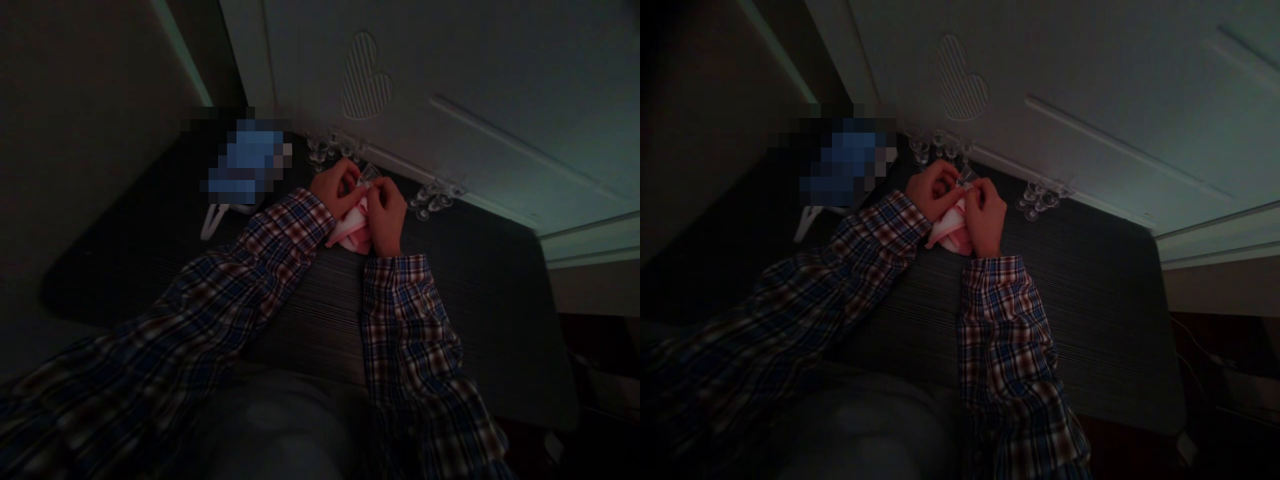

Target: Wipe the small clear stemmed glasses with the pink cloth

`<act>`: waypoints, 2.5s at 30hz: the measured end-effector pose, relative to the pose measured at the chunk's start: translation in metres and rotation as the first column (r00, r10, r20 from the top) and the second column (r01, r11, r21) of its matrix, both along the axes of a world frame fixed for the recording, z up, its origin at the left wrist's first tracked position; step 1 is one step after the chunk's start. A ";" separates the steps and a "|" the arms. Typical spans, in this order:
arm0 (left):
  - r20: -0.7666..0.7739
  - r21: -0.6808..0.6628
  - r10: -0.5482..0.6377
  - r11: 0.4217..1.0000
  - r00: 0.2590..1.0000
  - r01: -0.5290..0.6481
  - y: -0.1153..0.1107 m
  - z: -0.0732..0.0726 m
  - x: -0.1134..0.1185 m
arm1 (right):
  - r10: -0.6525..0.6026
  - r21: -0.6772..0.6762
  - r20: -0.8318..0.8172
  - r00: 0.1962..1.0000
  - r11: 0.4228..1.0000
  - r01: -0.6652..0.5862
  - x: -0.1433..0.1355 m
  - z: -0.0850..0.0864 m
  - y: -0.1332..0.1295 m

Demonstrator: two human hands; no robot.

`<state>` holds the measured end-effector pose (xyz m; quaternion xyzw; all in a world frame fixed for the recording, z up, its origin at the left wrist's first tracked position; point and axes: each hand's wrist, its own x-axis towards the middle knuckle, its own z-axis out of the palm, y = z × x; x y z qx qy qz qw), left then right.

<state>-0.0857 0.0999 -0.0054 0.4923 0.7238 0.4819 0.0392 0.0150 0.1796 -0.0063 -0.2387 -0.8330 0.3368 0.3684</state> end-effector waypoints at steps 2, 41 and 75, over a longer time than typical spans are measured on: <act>0.002 -0.001 0.000 1.000 1.000 0.000 0.000 0.000 0.000 | -0.004 0.000 0.002 1.000 1.000 0.004 0.000 0.000 0.000; 0.070 -0.085 0.048 0.996 0.996 -0.042 0.008 -0.011 -0.002 | 0.002 0.063 0.179 0.984 0.998 -0.014 -0.005 -0.008 0.012; 0.070 -0.108 -0.176 0.977 0.982 0.182 -0.002 -0.001 -0.006 | -0.128 -0.195 -0.029 0.991 0.973 0.120 0.006 0.006 -0.009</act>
